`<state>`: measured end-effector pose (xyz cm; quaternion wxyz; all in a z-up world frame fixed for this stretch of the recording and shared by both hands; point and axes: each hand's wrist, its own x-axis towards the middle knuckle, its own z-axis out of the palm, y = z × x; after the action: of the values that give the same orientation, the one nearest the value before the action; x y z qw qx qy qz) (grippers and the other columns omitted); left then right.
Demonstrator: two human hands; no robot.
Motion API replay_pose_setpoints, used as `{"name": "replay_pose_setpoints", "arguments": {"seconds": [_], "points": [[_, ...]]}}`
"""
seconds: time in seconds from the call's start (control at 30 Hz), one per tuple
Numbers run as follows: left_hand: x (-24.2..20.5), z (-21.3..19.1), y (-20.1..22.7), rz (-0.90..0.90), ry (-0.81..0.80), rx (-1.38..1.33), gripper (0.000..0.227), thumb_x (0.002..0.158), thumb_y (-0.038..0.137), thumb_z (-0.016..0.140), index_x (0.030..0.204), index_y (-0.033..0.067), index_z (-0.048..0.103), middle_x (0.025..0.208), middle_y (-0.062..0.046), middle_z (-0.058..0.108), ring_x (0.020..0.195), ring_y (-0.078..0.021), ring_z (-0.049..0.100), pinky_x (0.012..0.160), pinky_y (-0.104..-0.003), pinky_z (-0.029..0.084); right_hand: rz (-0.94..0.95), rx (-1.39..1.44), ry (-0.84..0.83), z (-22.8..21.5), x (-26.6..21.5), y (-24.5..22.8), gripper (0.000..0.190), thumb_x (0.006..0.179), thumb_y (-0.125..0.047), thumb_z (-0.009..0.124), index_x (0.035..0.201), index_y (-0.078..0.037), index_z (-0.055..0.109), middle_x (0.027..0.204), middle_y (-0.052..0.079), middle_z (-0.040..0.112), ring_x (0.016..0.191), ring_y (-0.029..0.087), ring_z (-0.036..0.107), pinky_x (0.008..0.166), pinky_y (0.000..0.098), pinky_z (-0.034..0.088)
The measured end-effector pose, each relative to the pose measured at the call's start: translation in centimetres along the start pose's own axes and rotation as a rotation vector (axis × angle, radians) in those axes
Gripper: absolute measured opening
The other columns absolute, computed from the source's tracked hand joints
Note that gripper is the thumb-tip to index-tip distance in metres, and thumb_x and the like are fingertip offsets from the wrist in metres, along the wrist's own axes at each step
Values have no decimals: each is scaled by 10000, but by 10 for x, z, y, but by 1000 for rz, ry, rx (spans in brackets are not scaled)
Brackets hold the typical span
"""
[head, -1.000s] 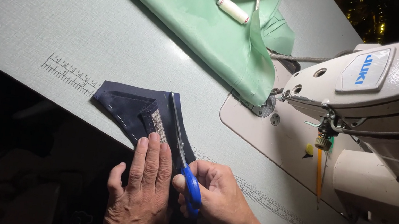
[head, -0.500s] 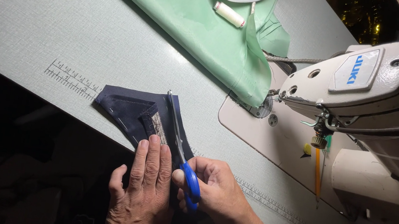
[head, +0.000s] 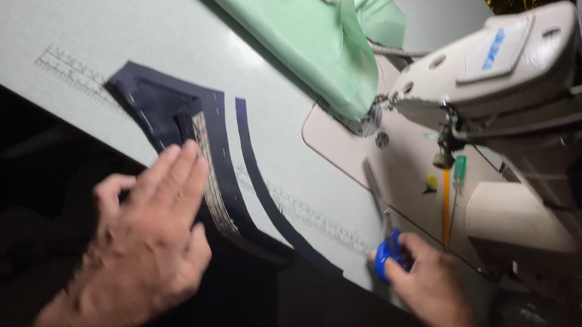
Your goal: The person cuts a dark blue fabric piece using blue-handled scissors, trims the edges, and then uses a yellow chalk marker to draw lines on the fabric. The person then cuts along the marked lines and folds the fabric.
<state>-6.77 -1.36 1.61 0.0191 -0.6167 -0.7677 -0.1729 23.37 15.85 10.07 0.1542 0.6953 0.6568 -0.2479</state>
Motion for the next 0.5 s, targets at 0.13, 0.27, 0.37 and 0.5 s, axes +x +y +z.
{"name": "replay_pose_setpoints", "arguments": {"seconds": [0.13,0.27,0.37,0.5], "points": [[10,14,-20,-16,118,-93,678,851,466,724,1437,141,620,1505,-84,595,1340,-244,550,985,-455,369,-91,-451,188,-13,28,38,616,793,-570,728,1253,-165,662,1155,146,744,1075,385,697,883,493,545],[23,6,-32,-210,164,-305,928,793,406,839,1477,-72,433,1437,-313,424,1293,-459,379,1056,-593,343,-154,-487,111,-32,27,34,577,865,-411,724,1389,-218,579,1360,35,669,1266,298,627,1033,487,501],[41,5,-40,-405,-38,-329,1045,685,528,890,1447,-11,418,1452,-250,349,1311,-406,309,1015,-572,303,-591,-303,407,-9,10,21,459,917,-308,656,1312,-75,649,1255,136,725,1045,357,711,907,461,545],[59,-3,-39,-493,-134,-342,1054,682,549,886,1447,10,401,1418,-204,304,1293,-384,266,1054,-585,214,-1064,-136,394,58,-33,-31,769,900,-346,753,1488,29,430,1497,261,512,1363,402,514,1165,462,381]]}}
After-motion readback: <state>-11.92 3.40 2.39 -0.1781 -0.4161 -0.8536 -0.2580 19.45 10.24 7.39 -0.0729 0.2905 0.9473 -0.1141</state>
